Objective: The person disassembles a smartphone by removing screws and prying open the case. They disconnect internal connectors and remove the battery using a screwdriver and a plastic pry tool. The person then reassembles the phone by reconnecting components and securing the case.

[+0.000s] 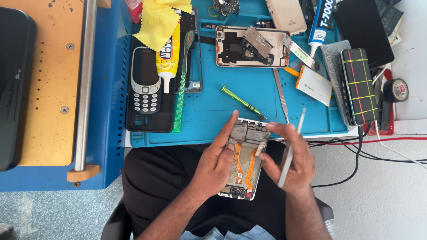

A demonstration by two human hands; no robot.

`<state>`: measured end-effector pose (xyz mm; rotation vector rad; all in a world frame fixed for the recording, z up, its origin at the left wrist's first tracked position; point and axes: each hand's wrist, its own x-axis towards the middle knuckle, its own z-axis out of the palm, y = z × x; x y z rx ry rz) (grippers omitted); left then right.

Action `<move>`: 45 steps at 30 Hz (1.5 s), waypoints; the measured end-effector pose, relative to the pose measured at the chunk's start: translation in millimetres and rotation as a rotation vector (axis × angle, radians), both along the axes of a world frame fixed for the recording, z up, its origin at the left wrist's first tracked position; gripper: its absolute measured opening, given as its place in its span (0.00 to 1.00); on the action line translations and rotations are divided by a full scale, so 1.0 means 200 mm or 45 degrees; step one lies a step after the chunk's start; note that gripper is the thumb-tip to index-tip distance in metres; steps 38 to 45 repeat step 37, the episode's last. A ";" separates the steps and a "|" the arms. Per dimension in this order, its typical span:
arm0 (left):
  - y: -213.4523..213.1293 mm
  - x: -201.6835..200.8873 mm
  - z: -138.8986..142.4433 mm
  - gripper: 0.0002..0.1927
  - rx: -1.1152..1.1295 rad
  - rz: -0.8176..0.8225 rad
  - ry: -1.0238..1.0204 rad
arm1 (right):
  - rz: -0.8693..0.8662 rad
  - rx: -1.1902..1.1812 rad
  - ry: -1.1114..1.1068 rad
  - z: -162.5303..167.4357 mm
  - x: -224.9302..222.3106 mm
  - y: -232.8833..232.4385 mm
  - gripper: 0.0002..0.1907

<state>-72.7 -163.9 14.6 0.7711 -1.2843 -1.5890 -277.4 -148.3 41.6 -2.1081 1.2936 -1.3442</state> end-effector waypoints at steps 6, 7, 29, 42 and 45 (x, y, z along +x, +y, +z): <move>0.00 0.00 0.02 0.32 0.056 -0.015 0.044 | -0.065 0.101 -0.368 -0.07 -0.04 0.03 0.46; 0.00 0.00 0.02 0.32 0.052 -0.014 0.049 | -0.075 0.093 -0.320 -0.07 -0.04 0.04 0.45; 0.00 -0.02 0.08 0.43 0.273 -0.067 0.183 | -0.049 0.039 -0.669 -0.16 -0.04 0.11 0.41; 0.02 0.09 0.03 0.42 0.261 -0.029 0.062 | 0.052 -0.085 -0.826 -0.20 -0.06 0.09 0.40; 0.02 0.09 0.03 0.42 0.261 -0.029 0.062 | 0.052 -0.085 -0.826 -0.20 -0.06 0.09 0.40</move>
